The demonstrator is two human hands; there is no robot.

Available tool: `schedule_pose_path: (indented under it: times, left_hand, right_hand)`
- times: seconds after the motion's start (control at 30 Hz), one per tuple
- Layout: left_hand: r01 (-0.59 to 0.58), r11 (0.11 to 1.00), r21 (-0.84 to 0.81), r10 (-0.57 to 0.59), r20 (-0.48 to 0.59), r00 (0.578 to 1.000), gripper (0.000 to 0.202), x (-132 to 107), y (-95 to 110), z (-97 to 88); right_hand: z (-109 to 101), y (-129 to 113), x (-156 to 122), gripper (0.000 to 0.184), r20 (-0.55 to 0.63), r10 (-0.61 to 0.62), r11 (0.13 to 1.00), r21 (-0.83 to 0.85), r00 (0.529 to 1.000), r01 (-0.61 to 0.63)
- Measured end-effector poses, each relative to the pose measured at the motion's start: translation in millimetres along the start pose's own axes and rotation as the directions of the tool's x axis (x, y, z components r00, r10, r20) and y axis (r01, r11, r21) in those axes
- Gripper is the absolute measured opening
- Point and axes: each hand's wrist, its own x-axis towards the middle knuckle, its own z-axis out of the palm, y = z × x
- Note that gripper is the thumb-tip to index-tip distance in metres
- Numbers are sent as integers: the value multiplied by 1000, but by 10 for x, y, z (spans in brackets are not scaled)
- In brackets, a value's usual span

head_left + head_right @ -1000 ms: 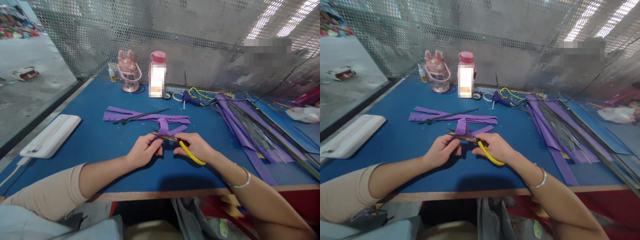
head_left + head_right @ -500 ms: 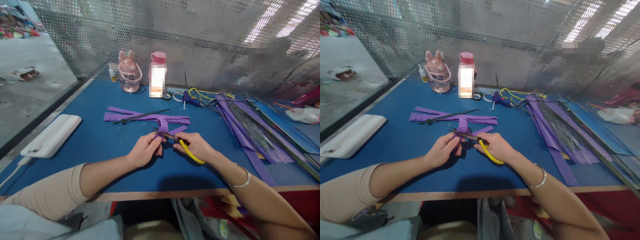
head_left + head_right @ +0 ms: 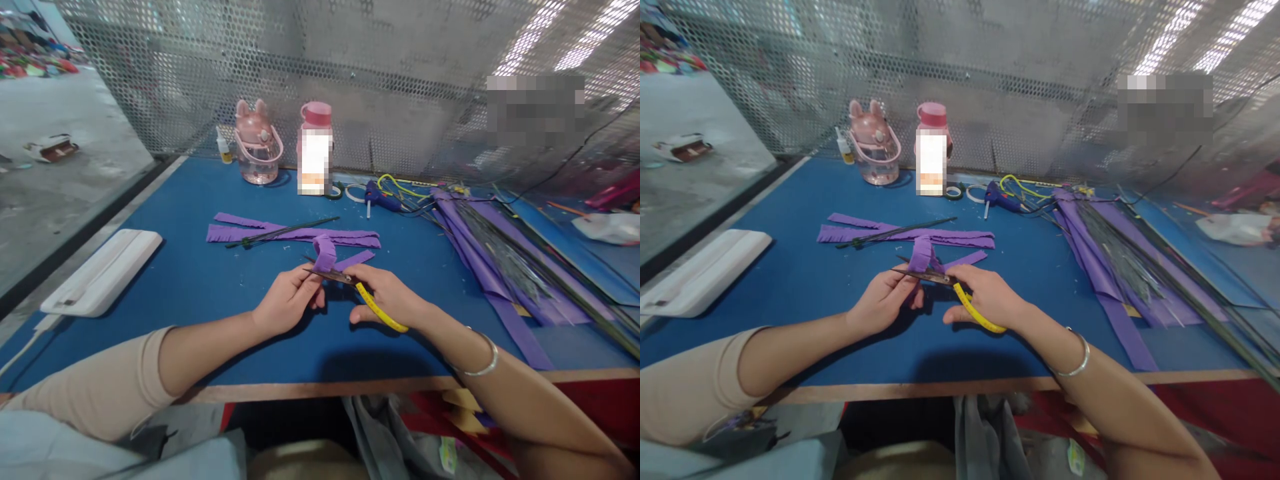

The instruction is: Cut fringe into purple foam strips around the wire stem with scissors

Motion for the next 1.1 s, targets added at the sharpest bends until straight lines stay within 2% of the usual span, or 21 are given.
schedule_pose_path:
  times: [0.3, 0.47, 0.53, 0.7, 0.8, 0.93, 1.1]
  left_hand:
    - [29, 999, 33, -29, -9, 1000, 48, -5, -26, -4]
    - [41, 999, 35, -40, -17, 999, 43, 0, -8, -2]
    - [42, 997, 57, -40, -36, 999, 38, -3, 8, 3]
    - [4, 993, 117, 10, -121, 993, 35, -18, 35, 6]
    - [2, 987, 163, 19, -130, 991, 38, -20, 33, -3]
    - [-4, 987, 161, 17, -79, 997, 43, -15, 40, -9]
    - [-15, 990, 140, 19, -22, 1000, 51, -18, 46, -10]
  right_hand:
    - [5, -36, 16, 39, -46, 60, 998, 23, 997, -59]
    - [-13, 1, 21, 31, -52, 96, 995, 32, 994, -95]
    - [-37, 12, 21, 37, -62, 104, 994, 19, 993, -103]
    - [-82, 15, -1, 81, -17, 82, 996, -39, 996, -83]
    - [-72, 9, -14, 83, 16, 68, 997, -42, 998, -68]
    - [-43, 1, -17, 82, 19, 39, 998, -44, 999, -38]
    - [-32, -18, -10, 72, 2, -1, 1000, -21, 1000, 1]
